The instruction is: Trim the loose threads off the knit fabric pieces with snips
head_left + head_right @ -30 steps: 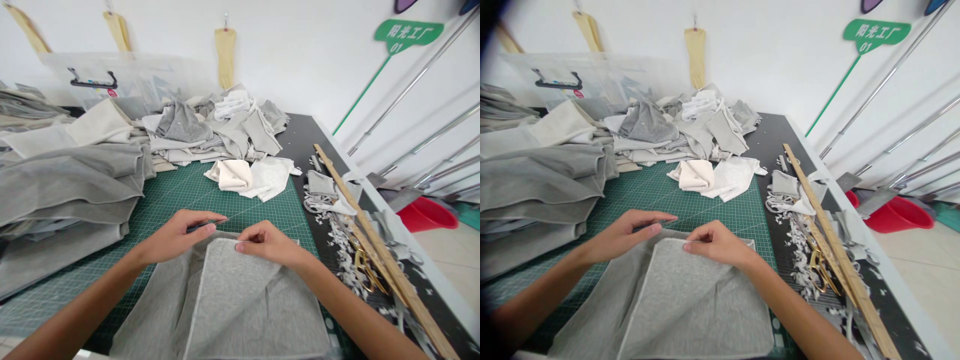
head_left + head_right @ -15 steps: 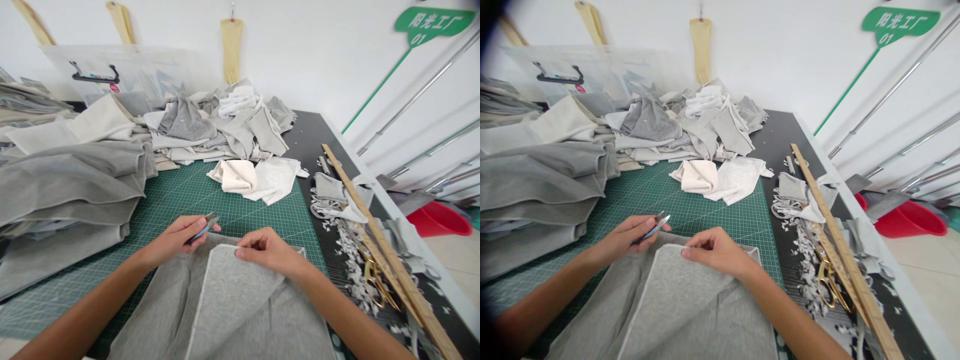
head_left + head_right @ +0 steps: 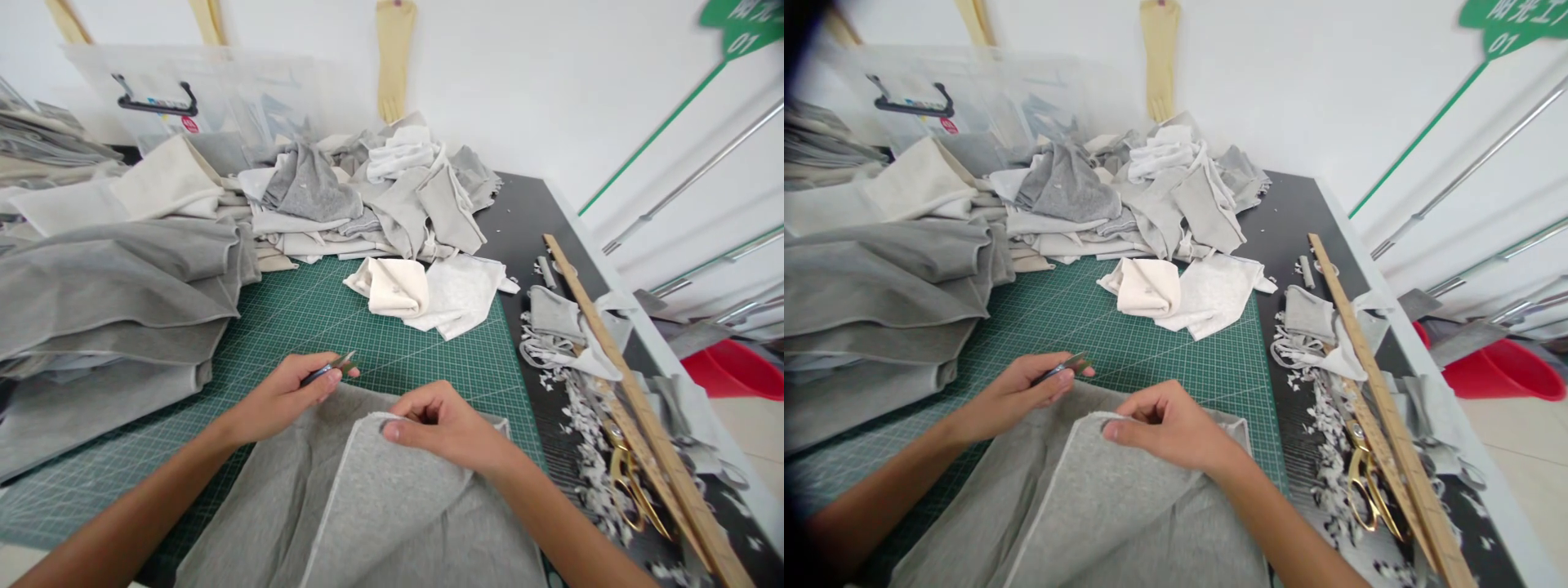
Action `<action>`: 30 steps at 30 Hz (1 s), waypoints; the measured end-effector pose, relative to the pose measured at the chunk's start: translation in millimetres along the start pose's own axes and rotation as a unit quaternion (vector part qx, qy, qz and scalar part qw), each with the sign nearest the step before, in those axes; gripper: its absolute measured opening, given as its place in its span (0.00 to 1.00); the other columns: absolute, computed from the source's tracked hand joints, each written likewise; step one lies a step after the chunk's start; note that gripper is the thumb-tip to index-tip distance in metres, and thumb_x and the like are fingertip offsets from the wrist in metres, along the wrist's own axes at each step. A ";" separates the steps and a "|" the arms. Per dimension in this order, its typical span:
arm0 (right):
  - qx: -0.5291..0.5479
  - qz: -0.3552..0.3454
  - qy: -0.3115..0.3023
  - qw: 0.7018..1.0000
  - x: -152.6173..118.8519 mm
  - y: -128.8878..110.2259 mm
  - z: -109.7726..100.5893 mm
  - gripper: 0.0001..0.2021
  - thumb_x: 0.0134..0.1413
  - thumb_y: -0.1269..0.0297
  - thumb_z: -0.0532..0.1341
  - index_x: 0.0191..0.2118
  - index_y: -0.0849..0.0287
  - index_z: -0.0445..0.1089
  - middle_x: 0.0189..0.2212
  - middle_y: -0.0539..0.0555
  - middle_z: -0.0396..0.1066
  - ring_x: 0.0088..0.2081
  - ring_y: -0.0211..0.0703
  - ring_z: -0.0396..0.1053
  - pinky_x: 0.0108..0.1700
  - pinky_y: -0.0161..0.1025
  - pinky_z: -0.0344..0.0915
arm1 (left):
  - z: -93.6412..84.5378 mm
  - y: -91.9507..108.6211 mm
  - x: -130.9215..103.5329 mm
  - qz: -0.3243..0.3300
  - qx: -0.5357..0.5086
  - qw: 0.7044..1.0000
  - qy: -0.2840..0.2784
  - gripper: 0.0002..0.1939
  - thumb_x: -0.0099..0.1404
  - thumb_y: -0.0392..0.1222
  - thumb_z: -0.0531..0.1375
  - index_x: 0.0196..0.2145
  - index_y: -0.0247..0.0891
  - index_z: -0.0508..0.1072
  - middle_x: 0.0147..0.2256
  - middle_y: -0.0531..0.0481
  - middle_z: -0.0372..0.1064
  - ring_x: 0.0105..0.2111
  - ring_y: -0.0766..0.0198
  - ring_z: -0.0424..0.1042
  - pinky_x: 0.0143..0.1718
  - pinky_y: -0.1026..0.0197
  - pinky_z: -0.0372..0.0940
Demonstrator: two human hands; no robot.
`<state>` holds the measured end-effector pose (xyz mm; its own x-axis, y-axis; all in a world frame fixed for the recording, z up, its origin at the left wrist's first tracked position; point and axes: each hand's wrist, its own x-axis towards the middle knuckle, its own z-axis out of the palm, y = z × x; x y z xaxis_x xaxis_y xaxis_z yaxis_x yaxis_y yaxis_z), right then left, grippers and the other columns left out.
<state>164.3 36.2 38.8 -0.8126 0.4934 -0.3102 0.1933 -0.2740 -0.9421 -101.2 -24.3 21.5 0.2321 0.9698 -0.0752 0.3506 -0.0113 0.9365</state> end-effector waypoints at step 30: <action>0.011 -0.022 0.219 0.975 4.3 28.0 2.8 0.20 0.47 0.46 0.72 0.23 0.60 0.78 0.18 0.47 0.56 0.23 0.33 0.50 0.25 0.34 0.45 | 28.2 32.4 -11.3 -0.148 -0.014 0.980 -0.129 0.16 0.64 0.51 0.61 0.26 0.38 0.64 0.25 0.56 0.56 0.27 0.66 0.56 0.27 0.63 0.50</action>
<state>164.6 28.3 11.4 -0.5056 0.8091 -0.2995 0.1485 -0.2603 -0.9540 -66.9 -42.5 43.0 0.3479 0.8354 -0.4255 0.4124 0.2712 0.8697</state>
